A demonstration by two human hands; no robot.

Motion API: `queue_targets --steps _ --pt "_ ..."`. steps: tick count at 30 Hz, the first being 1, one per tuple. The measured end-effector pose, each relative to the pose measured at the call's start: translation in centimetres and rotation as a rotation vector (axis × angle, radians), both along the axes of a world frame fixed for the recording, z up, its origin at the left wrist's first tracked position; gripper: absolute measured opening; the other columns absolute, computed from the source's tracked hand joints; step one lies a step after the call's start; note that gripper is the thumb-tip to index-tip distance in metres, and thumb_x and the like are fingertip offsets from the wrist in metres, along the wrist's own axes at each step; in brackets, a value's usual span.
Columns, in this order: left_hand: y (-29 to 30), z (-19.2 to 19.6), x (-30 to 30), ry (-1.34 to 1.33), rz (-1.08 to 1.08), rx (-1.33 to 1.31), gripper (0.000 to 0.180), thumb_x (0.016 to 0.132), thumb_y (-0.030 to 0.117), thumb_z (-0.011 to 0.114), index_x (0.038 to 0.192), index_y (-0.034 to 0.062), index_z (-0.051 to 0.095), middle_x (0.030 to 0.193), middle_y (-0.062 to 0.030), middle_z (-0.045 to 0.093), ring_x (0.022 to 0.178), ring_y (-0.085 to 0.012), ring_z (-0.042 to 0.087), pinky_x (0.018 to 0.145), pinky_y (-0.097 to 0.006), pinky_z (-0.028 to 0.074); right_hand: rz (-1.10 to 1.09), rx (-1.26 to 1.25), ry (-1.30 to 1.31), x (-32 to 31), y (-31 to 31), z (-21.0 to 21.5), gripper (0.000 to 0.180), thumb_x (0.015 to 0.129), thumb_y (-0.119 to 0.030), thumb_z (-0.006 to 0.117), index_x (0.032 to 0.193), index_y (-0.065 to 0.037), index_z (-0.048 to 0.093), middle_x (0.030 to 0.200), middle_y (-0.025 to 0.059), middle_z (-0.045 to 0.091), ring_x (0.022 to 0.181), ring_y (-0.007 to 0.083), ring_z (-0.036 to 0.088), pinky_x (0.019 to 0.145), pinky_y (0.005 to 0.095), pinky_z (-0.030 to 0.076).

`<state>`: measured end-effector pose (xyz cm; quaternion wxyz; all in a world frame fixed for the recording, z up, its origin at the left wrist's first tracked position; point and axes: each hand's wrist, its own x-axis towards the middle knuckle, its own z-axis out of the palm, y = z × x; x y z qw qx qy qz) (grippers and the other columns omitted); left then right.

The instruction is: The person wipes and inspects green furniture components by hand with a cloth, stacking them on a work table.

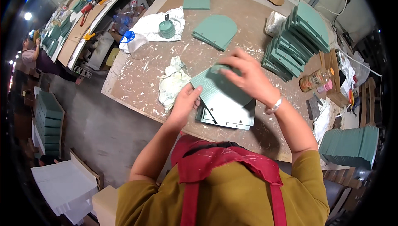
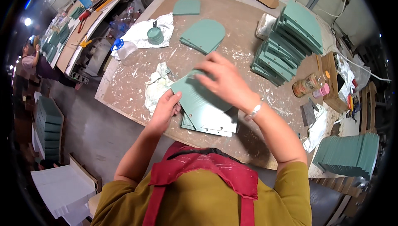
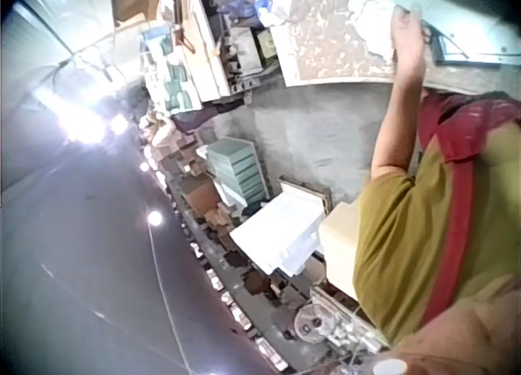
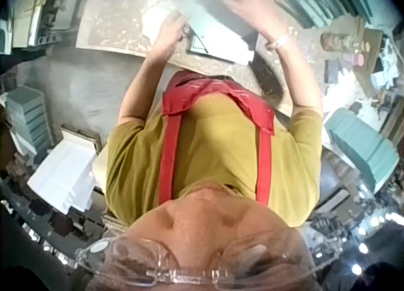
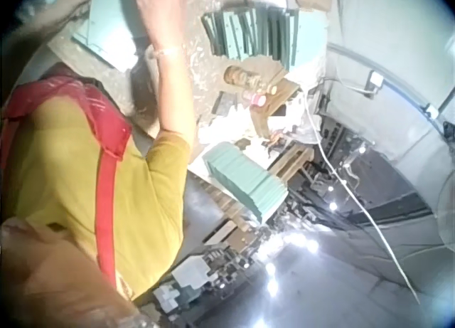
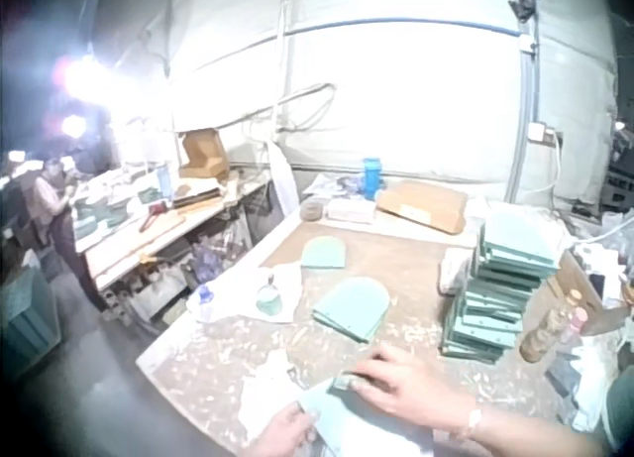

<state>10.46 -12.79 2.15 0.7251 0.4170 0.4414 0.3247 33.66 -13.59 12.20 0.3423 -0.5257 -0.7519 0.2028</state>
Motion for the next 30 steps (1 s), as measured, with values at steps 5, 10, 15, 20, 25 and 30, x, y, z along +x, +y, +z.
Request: queue_targets --steps 5,10,15,20,25,30 --pt "-0.2 0.2 0.5 -0.051 0.015 -0.037 0.020 0.101 0.024 0.062 0.117 0.0121 0.062 0.078 0.0093 0.054 0.064 -0.0007 0.046 0.057 -0.016 0.036 0.148 -0.035 -0.199 -4.1 2.6 -1.0 0.026 0.090 -0.024 0.066 0.109 -0.007 0.068 0.101 0.0134 0.057 0.095 0.0326 0.061 0.082 0.0416 0.051" --pt "0.0 -0.5 0.3 -0.103 0.030 -0.047 0.016 0.101 0.018 0.062 0.115 0.0117 0.062 0.080 0.0091 0.057 0.063 -0.0004 0.045 0.056 -0.018 0.033 0.168 -0.070 -0.201 -6.1 3.2 -1.4 0.023 0.088 -0.020 0.067 0.107 -0.006 0.069 0.100 0.0140 0.058 0.093 0.0333 0.061 0.081 0.0427 0.051" --pt "0.1 0.0 0.4 -0.170 0.009 -0.080 0.013 0.100 0.016 0.063 0.111 0.0115 0.062 0.082 0.0091 0.057 0.063 -0.0005 0.044 0.056 -0.018 0.033 0.048 0.047 -0.310 -5.2 3.7 -1.8 0.022 0.085 -0.016 0.070 0.103 -0.005 0.069 0.099 0.0153 0.058 0.093 0.0354 0.061 0.080 0.0430 0.051" --pt "0.1 -0.3 0.2 -0.166 0.016 -0.062 0.015 0.100 0.017 0.062 0.112 0.0080 0.063 0.081 0.0070 0.057 0.064 -0.0014 0.043 0.057 -0.019 0.034 0.065 -0.054 -0.267 -7.2 2.4 -1.1 0.023 0.084 -0.013 0.071 0.104 -0.004 0.069 0.101 0.0153 0.058 0.094 0.0351 0.061 0.081 0.0423 0.052" --pt "0.2 0.8 0.4 -0.125 -0.004 -0.133 0.019 0.100 0.019 0.062 0.115 0.0070 0.061 0.085 0.0043 0.060 0.064 -0.0029 0.048 0.057 -0.019 0.037 -0.173 0.022 -0.265 -4.3 2.9 -2.2 0.021 0.083 -0.012 0.072 0.101 -0.003 0.069 0.101 0.0154 0.059 0.093 0.0353 0.062 0.079 0.0422 0.053" --pt "0.3 0.2 0.1 -0.144 -0.036 -0.127 0.024 0.101 0.019 0.060 0.121 0.0058 0.059 0.095 0.0011 0.064 0.070 -0.0054 0.058 0.059 -0.021 0.044 -0.060 0.009 -0.267 -6.6 1.8 -1.5 0.020 0.083 -0.012 0.072 0.099 -0.003 0.068 0.100 0.0154 0.059 0.090 0.0350 0.062 0.078 0.0417 0.053"
